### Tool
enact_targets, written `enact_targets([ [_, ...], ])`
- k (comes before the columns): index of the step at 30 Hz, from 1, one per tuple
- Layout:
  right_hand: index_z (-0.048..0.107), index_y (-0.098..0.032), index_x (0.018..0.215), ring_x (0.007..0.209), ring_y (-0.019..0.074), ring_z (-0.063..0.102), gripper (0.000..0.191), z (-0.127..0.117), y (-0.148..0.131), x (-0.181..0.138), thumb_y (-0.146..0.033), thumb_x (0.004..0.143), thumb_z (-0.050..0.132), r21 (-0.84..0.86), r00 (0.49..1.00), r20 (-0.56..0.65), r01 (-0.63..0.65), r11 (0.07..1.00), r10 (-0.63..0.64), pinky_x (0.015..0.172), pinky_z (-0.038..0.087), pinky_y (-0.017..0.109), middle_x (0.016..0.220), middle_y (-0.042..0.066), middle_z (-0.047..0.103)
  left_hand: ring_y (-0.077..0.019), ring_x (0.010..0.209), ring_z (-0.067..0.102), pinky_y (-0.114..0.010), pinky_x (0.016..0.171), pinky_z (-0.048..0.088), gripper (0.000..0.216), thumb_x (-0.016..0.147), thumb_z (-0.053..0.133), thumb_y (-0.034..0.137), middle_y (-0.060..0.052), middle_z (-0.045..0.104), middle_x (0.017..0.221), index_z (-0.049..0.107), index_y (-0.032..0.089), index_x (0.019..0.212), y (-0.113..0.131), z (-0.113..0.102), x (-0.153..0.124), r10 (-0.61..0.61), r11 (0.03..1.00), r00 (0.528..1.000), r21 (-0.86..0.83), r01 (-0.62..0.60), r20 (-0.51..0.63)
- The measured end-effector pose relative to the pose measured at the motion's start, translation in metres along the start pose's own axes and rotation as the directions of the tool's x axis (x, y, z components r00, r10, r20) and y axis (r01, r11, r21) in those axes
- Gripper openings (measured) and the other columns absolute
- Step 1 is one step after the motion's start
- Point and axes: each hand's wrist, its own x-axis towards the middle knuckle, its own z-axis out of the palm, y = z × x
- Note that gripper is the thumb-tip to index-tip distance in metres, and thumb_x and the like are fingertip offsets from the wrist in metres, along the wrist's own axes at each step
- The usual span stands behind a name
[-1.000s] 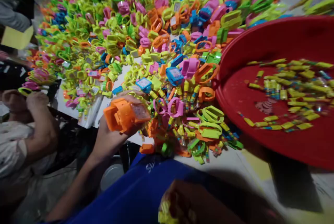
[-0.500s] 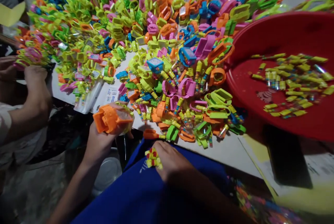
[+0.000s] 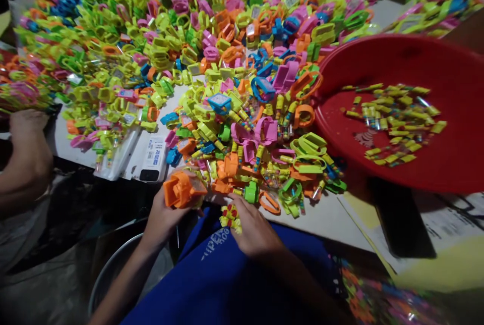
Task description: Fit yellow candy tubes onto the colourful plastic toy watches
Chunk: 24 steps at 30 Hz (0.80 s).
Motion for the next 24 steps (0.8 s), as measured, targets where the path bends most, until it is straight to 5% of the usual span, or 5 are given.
enact_targets([
  [4, 0.053, -0.015, 0.149, 0.152, 0.0365, 0.05, 0.068, -0.002, 0.002, 0.006, -0.013, 0.082, 0.06, 0.129, 0.998, -0.058, -0.014, 0.992, 0.022, 0.128, 0.037, 0.056, 0.165, 0.021, 0.051, -0.0331, 0.135, 0.064, -0.052, 0.121, 0.046, 0.041, 0.086, 0.085, 0.036, -0.012, 0.07, 0.136, 0.073, 0.021, 0.122, -0.007, 0.004, 0.003, -0.004, 1.0, 0.999, 0.007, 0.003, 0.044],
  [10, 0.064, -0.02, 0.107, 0.099, 0.0269, 0.074, 0.029, -0.016, -0.008, -0.005, -0.035, 0.084, 0.076, 0.512, 0.988, 0.035, -0.147, 0.846, 0.151, 0.094, 0.058, 0.041, 0.108, 0.012, 0.078, -0.0318, 0.136, 0.063, -0.05, 0.118, 0.047, 0.042, 0.087, 0.084, 0.03, -0.012, 0.068, 0.137, 0.07, 0.024, 0.127, -0.008, 0.006, 0.007, 0.014, 1.0, 0.996, 0.026, -0.016, 0.088],
  [16, 0.05, -0.025, 0.087, 0.073, 0.0154, 0.069, 0.056, -0.052, -0.035, -0.02, -0.059, 0.076, 0.093, 0.825, 0.988, 0.132, -0.156, 0.544, 0.083, 0.075, 0.055, 0.028, 0.084, 0.002, 0.074, -0.0308, 0.142, 0.056, -0.049, 0.122, 0.043, 0.044, 0.086, 0.085, 0.021, -0.01, 0.062, 0.139, 0.07, 0.028, 0.126, 0.017, 0.006, 0.017, 0.08, 0.994, 0.973, 0.051, -0.094, 0.215],
  [21, 0.06, -0.023, 0.086, 0.064, 0.0138, 0.065, 0.046, -0.094, -0.057, -0.032, -0.044, 0.076, 0.099, 0.896, 0.995, 0.098, -0.086, 0.435, -0.006, 0.053, 0.047, 0.02, 0.08, 0.002, 0.074, -0.0262, 0.15, 0.048, -0.038, 0.121, 0.046, 0.041, 0.095, 0.079, 0.022, -0.007, 0.057, 0.142, 0.064, 0.035, 0.131, 0.059, 0.006, 0.019, 0.066, 0.972, 0.864, 0.164, -0.17, 0.499],
  [24, 0.076, -0.025, 0.092, 0.074, 0.0136, 0.067, 0.028, -0.109, -0.063, -0.048, -0.037, 0.08, 0.098, 0.883, 0.988, 0.101, -0.144, 0.446, 0.118, 0.063, 0.053, 0.02, 0.085, 0.0, 0.076, -0.0278, 0.15, 0.051, -0.034, 0.112, 0.054, 0.038, 0.102, 0.069, 0.023, -0.008, 0.051, 0.151, 0.059, 0.037, 0.136, 0.077, 0.008, 0.014, -0.018, 0.946, 0.734, 0.249, -0.208, 0.679],
])
